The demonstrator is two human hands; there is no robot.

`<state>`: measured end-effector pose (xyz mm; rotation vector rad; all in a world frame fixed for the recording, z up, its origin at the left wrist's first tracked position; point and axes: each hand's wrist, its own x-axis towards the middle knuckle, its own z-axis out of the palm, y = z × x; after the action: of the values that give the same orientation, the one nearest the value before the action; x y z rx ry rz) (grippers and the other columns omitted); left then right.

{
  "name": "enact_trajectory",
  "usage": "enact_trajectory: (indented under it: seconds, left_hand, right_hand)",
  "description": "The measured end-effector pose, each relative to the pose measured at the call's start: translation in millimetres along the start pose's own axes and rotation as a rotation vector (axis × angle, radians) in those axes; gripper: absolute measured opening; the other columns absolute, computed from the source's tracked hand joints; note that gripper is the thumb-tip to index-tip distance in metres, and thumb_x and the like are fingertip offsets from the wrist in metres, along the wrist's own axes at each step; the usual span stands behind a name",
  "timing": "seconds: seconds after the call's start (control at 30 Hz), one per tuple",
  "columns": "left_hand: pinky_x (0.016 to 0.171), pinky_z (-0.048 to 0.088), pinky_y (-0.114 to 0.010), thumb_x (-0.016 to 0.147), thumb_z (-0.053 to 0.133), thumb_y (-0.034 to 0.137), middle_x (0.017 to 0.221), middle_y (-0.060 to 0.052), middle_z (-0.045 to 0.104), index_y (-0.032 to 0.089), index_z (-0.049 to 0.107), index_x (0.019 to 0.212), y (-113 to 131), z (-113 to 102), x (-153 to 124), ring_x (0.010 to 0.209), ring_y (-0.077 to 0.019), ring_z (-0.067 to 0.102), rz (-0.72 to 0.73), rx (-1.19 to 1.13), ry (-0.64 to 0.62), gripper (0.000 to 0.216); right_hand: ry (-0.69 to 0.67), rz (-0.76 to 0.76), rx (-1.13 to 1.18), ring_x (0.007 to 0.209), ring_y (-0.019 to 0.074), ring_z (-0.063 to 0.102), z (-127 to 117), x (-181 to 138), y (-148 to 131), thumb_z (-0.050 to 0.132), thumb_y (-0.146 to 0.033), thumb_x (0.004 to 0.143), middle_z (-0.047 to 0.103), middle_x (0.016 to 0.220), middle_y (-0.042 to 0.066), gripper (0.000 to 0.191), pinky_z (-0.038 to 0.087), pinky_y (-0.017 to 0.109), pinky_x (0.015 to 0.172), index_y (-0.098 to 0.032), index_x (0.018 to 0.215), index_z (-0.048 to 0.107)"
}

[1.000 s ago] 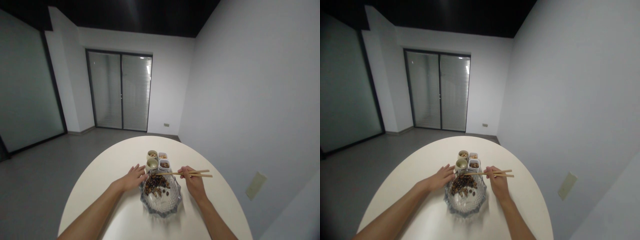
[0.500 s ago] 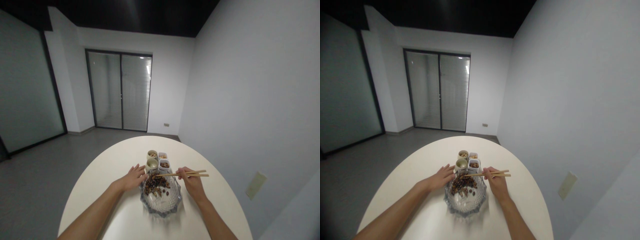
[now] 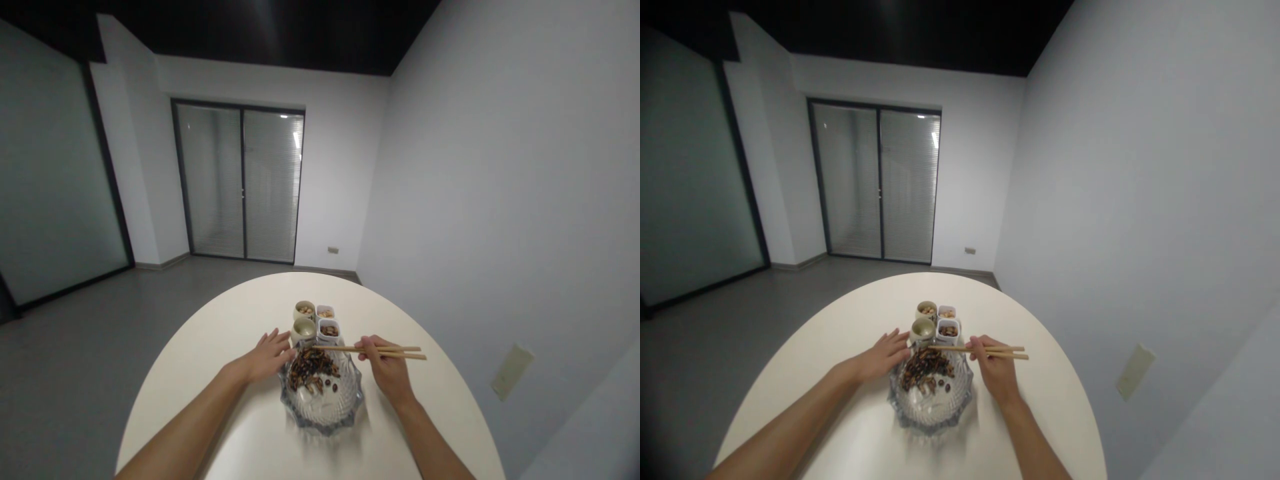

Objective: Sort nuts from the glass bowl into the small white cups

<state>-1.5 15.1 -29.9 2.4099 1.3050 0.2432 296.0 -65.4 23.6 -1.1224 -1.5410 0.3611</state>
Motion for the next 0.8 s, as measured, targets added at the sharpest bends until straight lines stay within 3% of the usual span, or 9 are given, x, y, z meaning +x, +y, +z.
enact_trajectory:
  seconds: [0.27,0.8]
  left_hand:
    - [0.115,0.008,-0.058,0.103,0.020,0.063,0.160,-0.008,0.025,0.026,0.051,0.141,5.3,-4.8,-2.4,0.147,-0.0364,0.009,0.004,0.006,-0.014,0.061]
    - [0.115,0.007,-0.059,0.104,0.022,0.062,0.160,-0.005,0.023,0.030,0.048,0.143,7.6,-5.1,-2.0,0.147,-0.0360,0.008,0.006,-0.010,-0.012,0.057]
  right_hand:
    - [0.076,-0.075,0.045,0.061,0.0212,0.068,5.2,-2.0,4.3,0.057,-0.050,0.092,0.073,0.063,0.005,0.039,0.055,0.031,0.061,-0.022,0.074,0.077]
    - [-0.063,-0.071,0.067,0.069,0.0217,0.068,16.5,-2.0,4.2,0.062,-0.044,0.090,0.075,0.074,0.005,0.029,0.053,0.031,0.067,-0.022,0.079,0.077]
